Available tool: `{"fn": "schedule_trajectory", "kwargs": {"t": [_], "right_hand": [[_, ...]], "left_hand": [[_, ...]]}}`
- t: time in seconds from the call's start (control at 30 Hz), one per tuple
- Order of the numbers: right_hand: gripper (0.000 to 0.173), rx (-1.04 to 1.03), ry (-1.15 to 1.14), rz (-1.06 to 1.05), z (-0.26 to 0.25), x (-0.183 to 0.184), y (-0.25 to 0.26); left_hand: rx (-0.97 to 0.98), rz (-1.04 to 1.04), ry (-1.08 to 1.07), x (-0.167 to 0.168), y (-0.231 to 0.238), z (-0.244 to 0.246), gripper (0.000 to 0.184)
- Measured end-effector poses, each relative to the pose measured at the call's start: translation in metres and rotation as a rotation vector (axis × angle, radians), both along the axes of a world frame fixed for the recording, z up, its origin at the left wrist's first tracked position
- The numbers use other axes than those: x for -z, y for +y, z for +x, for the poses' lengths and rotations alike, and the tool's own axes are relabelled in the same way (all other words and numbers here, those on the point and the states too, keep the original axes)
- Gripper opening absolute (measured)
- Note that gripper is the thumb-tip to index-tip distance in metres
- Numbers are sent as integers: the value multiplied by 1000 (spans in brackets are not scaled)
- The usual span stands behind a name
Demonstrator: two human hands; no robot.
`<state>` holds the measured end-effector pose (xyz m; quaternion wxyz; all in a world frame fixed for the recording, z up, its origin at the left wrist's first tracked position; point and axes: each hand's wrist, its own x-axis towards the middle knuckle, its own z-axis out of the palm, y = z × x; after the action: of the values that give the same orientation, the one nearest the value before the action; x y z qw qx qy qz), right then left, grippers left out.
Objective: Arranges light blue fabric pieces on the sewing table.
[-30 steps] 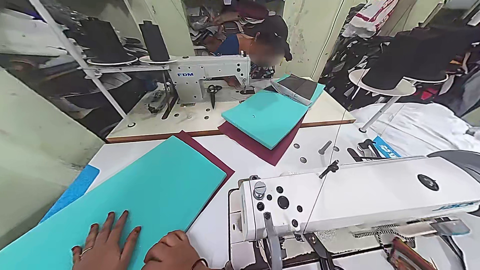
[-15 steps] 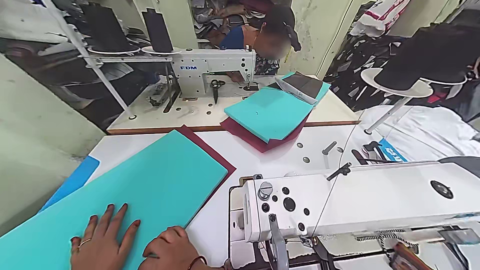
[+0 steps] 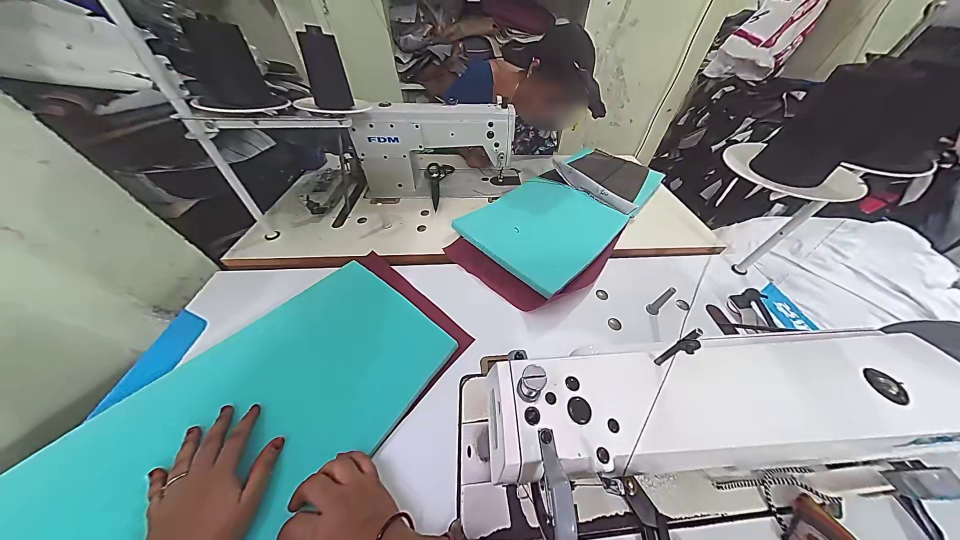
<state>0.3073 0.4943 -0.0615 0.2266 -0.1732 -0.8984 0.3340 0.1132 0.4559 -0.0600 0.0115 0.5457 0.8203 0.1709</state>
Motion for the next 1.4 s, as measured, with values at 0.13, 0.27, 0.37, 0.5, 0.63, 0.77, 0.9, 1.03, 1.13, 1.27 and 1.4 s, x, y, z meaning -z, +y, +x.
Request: {"fn": "schedule_trajectory", "kwargs": {"t": [0.13,0.27,0.37,0.5,0.63,0.77,0.9,1.03,1.13,1.27,1.4], "right_hand": [[21,3,6,5,0,1,0],[21,2,3,6,0,1,-1],[21,-1,9,5,1,1,-1],[20,0,7,26,0,2,-1],[20,0,10,29,0,1,-1],[20,-1,9,23,0,2,-1],[19,4,24,29,0,4,-1],[19,5,20,36,0,3,-1],[20,6,10,33,0,3,-1],[20,8,19,31,0,1,-1],[20,-1,3,29,0,1,-1]], "left_hand": [[1,-3,9,1,0,-1,72],[3,0,7,0,0,1,72],[2,-8,8,0,0,0,72],[15,13,12,2,-1,-1,75],[12,2,11,3,-1,-2,75],[7,4,10,3,-1,-2,74],[12,16,12,3,-1,-2,75],[7,16,17,4,0,-3,75],[8,12,16,4,0,-2,75],[5,8,12,3,0,-3,74],[14,16,12,3,-1,-2,74]]}}
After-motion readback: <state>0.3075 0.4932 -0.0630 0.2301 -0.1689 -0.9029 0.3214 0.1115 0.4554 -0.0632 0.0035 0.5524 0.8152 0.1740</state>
